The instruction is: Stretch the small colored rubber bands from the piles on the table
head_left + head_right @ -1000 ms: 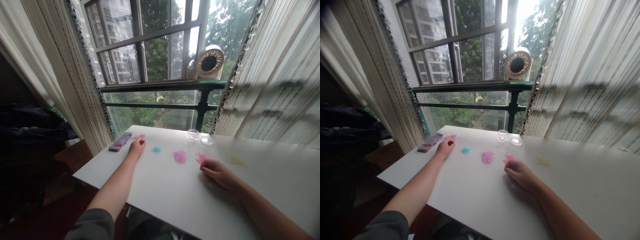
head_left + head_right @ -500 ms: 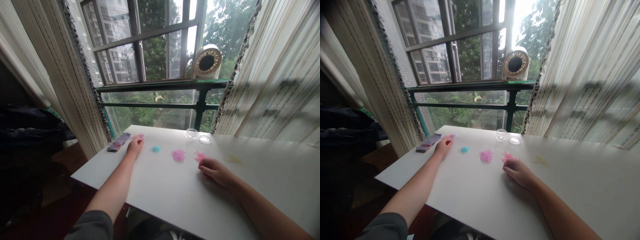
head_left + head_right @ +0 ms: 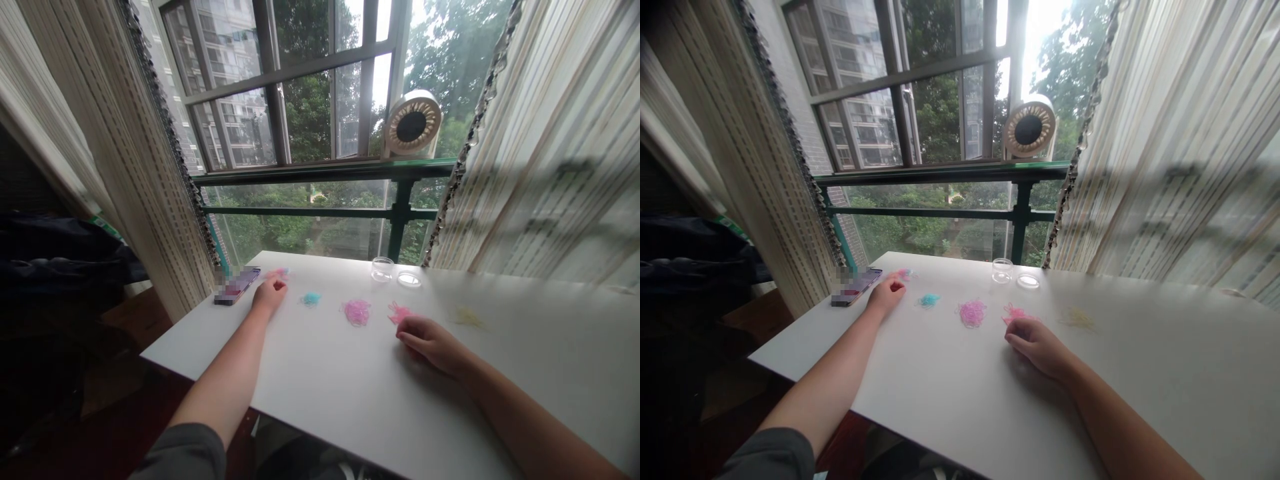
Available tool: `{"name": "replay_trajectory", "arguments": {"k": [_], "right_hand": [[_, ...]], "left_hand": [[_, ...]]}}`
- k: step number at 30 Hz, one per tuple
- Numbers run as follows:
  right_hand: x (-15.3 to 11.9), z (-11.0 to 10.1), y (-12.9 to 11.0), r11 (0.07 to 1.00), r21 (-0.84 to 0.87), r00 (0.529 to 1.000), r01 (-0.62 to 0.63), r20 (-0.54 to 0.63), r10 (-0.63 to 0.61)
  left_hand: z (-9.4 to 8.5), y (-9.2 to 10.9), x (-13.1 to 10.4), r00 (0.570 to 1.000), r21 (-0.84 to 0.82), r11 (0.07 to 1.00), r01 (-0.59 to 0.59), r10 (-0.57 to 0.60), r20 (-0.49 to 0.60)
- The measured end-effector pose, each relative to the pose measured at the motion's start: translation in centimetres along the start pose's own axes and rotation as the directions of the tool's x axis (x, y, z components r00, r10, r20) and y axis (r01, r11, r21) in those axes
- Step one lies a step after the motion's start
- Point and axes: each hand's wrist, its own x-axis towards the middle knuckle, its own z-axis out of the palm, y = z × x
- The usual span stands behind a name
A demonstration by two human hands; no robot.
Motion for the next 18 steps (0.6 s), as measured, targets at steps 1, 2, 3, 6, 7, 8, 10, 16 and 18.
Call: {"name": "replay_trajectory", "arguments": {"k": [1, 2, 3, 6, 7, 8, 10, 16, 18], "right_hand": [[0.0, 0.0, 0.0, 1.000, 0.006, 1.000, 0.002, 0.000, -0.002], [0.0, 0.0, 0.1, 1.000, 0.012, 1.000, 0.003, 0.000, -0.003], [0.0, 0.0, 0.1, 1.000, 0.018, 1.000, 0.004, -0.001, -0.004], [0.0, 0.0, 0.0, 1.000, 0.030, 1.000, 0.002, 0.002, -0.002], [0.0, 0.0, 0.0, 1.000, 0.030, 1.000, 0.001, 0.005, -0.001], [0.0, 0.0, -0.1, 1.000, 0.028, 1.000, 0.001, 0.007, -0.001], [0.1, 0.0, 0.0, 1.000, 0.026, 1.000, 0.001, 0.008, -0.001], [0.2, 0.2, 0.0, 0.999, 0.034, 1.000, -0.006, -0.002, 0.006], [0.2, 0.3, -0.2, 0.999, 0.037, 1.000, -0.002, -0.016, 0.002]], "left_hand": [[0.0, 0.0, 0.0, 1.000, 0.002, 1.000, 0.003, -0.003, 0.000], [0.0, 0.0, 0.1, 1.000, 0.004, 1.000, 0.006, -0.006, 0.001], [0.0, 0.0, 0.1, 1.000, 0.006, 1.000, 0.009, -0.009, 0.000], [0.0, 0.0, 0.1, 1.000, 0.010, 1.000, 0.016, -0.016, -0.001], [-0.1, 0.0, 0.1, 1.000, 0.010, 1.000, 0.016, -0.016, -0.002], [-0.1, 0.0, 0.1, 1.000, 0.011, 1.000, 0.017, -0.017, -0.004], [-0.2, 0.1, 0.0, 1.000, -0.001, 1.000, 0.014, -0.014, -0.017], [-0.2, 1.1, -0.4, 0.994, -0.198, 0.976, -0.096, 0.082, -0.075], [0.0, 2.5, -1.1, 0.988, -0.256, 0.954, -0.153, 0.144, -0.055]]}}
